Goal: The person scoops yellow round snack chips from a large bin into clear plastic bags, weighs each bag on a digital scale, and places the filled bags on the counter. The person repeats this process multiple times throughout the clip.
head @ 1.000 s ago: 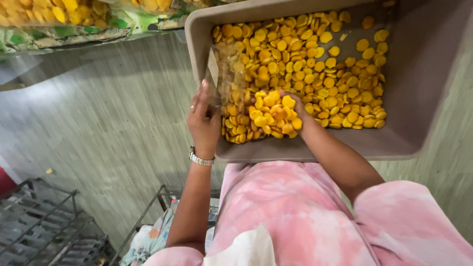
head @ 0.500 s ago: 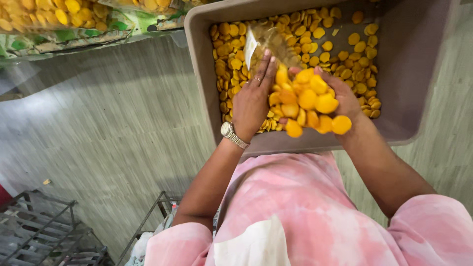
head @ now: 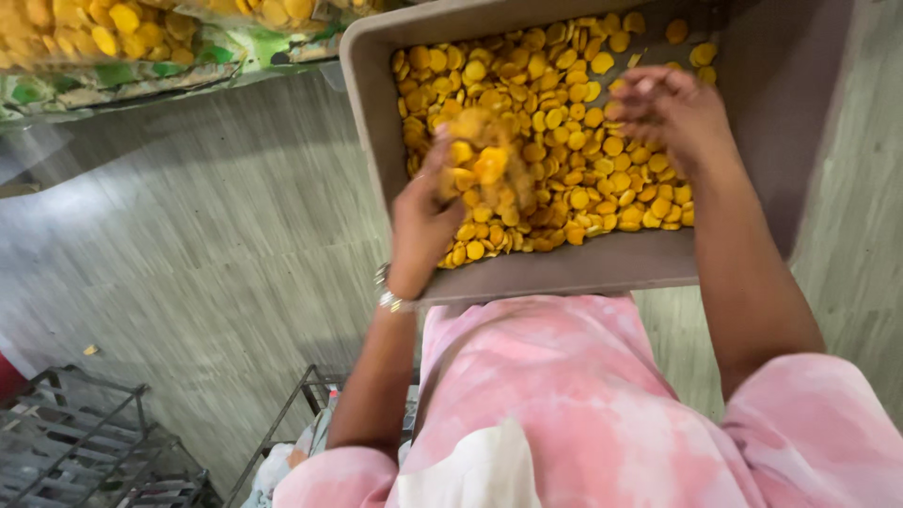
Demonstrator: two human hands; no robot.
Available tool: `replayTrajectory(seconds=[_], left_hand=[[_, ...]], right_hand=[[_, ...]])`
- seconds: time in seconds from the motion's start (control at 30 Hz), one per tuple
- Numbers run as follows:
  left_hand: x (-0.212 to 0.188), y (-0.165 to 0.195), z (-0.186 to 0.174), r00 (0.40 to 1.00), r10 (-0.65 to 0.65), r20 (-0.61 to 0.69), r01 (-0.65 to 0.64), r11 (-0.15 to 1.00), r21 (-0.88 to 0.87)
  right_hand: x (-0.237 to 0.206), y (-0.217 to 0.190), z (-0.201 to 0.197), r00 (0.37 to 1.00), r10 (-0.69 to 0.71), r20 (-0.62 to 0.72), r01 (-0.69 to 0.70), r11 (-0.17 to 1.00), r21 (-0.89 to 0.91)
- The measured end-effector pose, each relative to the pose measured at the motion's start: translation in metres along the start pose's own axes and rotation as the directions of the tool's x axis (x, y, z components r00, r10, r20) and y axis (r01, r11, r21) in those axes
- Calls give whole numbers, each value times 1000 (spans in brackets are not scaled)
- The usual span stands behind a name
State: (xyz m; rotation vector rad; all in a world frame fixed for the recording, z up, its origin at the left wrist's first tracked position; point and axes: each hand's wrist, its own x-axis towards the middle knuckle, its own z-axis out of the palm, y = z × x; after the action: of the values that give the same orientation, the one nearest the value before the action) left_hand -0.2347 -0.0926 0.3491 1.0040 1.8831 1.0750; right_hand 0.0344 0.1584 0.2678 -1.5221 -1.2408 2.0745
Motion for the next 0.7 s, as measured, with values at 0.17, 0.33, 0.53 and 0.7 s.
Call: replayTrajectory(seconds=[0.17, 0.33, 0.53, 0.7], left_hand=[[-13, -24, -32, 997, -27, -74, 17, 992, -126], [-15, -31, -38, 929, -369, -44, 331, 876, -351], [-8, -26, -37, 921, -386, -52, 350, 878, -328], [-1, -22, -32, 925, -375, -68, 356, 914, -192]], right_hand=[[87, 104, -51, 984, -135, -115, -14, 589, -808], [81, 168, -46, 883, -468, -39, 215, 478, -852], [94, 144, -40, 992, -119, -41, 13, 416, -909], [87, 110, -36, 993, 116, -17, -73, 503, -861]])
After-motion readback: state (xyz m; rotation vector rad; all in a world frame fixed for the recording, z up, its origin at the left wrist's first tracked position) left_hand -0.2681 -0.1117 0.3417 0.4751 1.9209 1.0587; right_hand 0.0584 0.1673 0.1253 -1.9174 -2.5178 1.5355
